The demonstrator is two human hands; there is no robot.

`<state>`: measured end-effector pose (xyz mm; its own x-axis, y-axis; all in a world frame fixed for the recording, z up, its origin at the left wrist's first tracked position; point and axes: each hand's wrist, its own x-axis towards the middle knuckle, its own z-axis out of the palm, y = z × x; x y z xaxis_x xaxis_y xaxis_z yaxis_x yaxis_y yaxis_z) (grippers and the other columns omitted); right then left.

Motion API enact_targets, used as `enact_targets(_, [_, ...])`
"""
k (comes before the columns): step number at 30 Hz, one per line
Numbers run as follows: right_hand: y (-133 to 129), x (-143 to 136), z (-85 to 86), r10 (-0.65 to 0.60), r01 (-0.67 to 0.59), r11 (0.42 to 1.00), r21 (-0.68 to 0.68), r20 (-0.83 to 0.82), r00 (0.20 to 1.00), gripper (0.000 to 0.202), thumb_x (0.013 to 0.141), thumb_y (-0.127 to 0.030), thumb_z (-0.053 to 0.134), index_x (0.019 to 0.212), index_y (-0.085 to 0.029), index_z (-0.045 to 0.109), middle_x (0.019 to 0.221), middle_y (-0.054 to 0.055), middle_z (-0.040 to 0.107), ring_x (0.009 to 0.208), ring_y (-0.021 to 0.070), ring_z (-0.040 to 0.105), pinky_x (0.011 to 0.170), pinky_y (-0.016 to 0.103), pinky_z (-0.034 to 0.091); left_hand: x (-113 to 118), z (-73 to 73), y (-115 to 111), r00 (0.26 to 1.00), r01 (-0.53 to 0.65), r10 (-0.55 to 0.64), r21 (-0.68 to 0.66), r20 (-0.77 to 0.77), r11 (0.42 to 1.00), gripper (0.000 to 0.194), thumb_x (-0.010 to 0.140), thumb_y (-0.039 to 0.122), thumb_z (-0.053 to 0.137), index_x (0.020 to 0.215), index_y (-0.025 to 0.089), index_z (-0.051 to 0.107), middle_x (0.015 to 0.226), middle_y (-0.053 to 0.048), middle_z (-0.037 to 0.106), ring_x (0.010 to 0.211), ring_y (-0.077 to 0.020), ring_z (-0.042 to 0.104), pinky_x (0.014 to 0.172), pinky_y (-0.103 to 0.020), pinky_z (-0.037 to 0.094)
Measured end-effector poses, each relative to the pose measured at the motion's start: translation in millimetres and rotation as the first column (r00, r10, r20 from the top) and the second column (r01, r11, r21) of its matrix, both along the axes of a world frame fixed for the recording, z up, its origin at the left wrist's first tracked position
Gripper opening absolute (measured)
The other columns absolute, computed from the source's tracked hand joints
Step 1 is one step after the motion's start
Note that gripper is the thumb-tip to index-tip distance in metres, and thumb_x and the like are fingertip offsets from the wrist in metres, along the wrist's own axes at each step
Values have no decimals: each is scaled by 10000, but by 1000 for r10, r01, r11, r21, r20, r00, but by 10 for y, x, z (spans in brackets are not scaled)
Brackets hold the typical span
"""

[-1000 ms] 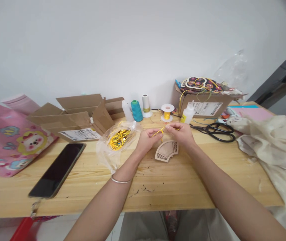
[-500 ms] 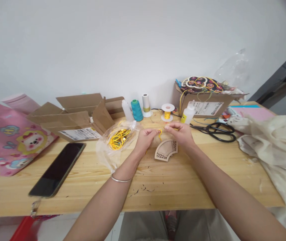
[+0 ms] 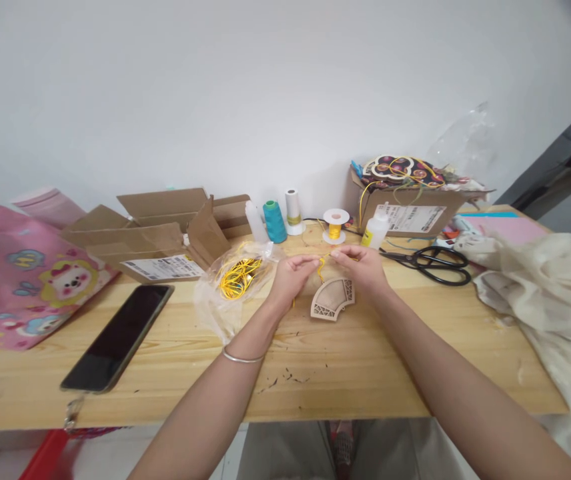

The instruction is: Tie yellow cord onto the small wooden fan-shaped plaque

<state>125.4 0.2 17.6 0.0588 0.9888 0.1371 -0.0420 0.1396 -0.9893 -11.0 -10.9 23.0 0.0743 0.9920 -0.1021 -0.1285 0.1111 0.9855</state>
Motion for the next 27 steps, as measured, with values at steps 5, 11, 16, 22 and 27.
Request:
enact_targets(5, [32, 23, -38, -15, 12, 999, -43, -78, 997, 158, 534, -281, 628, 601, -139, 606, 582, -6, 575, 522, 79, 483, 552, 227, 384, -18, -22, 5, 994, 95, -90, 84, -62, 992, 313, 542, 309, 623, 798, 130, 604, 342, 92, 316, 328, -7, 176, 362, -172, 141])
enact_targets(11, [38, 13, -51, -11, 9, 999, -39, -63, 998, 155, 527, -279, 634, 597, -144, 608, 589, -4, 577, 538, 83, 485, 565, 229, 384, -26, -48, 22, 992, 70, -59, 102, -110, 992, 266, 532, 314, 631, 720, 128, 597, 352, 93, 308, 333, -3, 174, 368, -170, 135])
enact_targets(16, [20, -17, -57, -41, 34, 998, -59, -117, 992, 159, 508, -277, 646, 582, -143, 602, 574, -6, 572, 519, 80, 479, 550, 231, 383, -23, -36, 19, 996, 66, -61, 78, -72, 995, 257, 518, 305, 643, 687, 116, 594, 364, 85, 343, 336, 0, 205, 370, -165, 152])
enact_targets(22, [27, 18, -27, -75, 63, 995, -76, -161, 984, 165, 528, -294, 631, 592, -145, 606, 562, -12, 567, 515, 82, 474, 543, 230, 377, -47, -63, 34, 999, 39, -39, 15, -20, 999, 278, 505, 307, 651, 698, 119, 581, 346, 89, 337, 308, 7, 179, 346, -162, 98])
enact_targets(27, [78, 128, 0, -240, 250, 968, 7, -247, 939, 221, 618, -363, 550, 623, -150, 605, 566, -14, 553, 510, 73, 450, 543, 224, 365, -79, -97, 67, 999, 19, -18, -24, 46, 1000, 298, 498, 323, 654, 698, 121, 563, 371, 87, 344, 298, 11, 164, 333, -164, 59])
